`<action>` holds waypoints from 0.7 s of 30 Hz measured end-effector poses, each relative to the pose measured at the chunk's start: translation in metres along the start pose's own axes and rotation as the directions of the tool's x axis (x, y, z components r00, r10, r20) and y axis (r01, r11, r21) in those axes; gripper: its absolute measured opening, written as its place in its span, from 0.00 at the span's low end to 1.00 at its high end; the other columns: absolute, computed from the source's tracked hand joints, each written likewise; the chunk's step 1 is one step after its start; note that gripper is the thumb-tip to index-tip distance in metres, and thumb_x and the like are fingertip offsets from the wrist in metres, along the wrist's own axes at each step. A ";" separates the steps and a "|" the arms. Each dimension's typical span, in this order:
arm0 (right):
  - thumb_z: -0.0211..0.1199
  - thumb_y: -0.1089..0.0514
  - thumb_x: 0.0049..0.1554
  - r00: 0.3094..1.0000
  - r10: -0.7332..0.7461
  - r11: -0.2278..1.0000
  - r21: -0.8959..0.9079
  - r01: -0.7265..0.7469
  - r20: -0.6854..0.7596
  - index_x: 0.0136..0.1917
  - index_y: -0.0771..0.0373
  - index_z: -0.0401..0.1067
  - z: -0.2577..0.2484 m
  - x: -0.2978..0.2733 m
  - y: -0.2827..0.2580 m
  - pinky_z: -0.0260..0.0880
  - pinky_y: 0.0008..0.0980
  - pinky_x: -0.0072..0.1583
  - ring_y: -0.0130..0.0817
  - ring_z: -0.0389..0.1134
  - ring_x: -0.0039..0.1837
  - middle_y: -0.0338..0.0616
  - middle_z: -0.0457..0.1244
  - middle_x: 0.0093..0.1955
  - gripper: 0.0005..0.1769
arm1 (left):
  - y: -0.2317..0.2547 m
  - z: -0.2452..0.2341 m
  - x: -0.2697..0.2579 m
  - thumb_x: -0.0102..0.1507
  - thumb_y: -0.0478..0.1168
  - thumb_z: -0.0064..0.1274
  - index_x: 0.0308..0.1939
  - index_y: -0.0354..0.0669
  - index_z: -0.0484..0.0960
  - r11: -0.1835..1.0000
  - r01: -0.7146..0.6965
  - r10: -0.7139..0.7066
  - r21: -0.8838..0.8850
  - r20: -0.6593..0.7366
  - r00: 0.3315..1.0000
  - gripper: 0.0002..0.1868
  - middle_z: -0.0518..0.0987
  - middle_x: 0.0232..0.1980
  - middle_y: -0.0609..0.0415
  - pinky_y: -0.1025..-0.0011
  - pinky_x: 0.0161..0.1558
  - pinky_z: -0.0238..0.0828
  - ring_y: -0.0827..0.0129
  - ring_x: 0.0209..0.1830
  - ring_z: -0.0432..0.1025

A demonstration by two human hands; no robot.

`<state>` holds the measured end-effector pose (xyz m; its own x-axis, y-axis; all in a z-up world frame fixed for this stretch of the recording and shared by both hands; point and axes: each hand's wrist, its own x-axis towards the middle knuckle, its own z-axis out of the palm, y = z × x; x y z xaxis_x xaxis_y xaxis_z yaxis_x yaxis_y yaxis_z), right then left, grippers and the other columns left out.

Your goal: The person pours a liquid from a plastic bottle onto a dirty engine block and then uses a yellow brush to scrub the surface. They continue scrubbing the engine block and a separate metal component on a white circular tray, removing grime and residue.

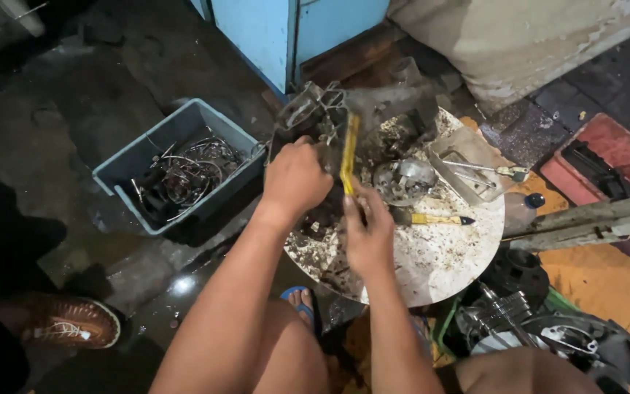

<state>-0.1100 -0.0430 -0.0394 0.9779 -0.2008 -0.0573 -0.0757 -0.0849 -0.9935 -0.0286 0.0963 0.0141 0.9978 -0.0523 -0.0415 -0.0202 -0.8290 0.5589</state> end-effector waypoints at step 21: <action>0.61 0.64 0.58 0.879 -0.464 0.808 -0.459 0.369 -0.109 0.61 0.56 0.75 -0.008 0.075 0.051 0.73 0.59 0.52 0.65 0.71 0.56 0.62 0.70 0.49 0.17 | 0.000 0.001 -0.004 0.56 0.37 0.53 0.48 0.19 0.85 0.997 -0.079 0.077 -0.025 -0.064 0.995 0.23 0.82 0.53 0.32 0.41 0.50 0.78 0.38 0.48 0.76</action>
<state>-0.0423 -0.0697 -0.0940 0.8737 -0.2439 0.4209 0.2106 -0.5904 -0.7792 -0.0329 0.0956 0.0134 0.9953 -0.0804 0.0545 -0.0971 -0.8082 0.5808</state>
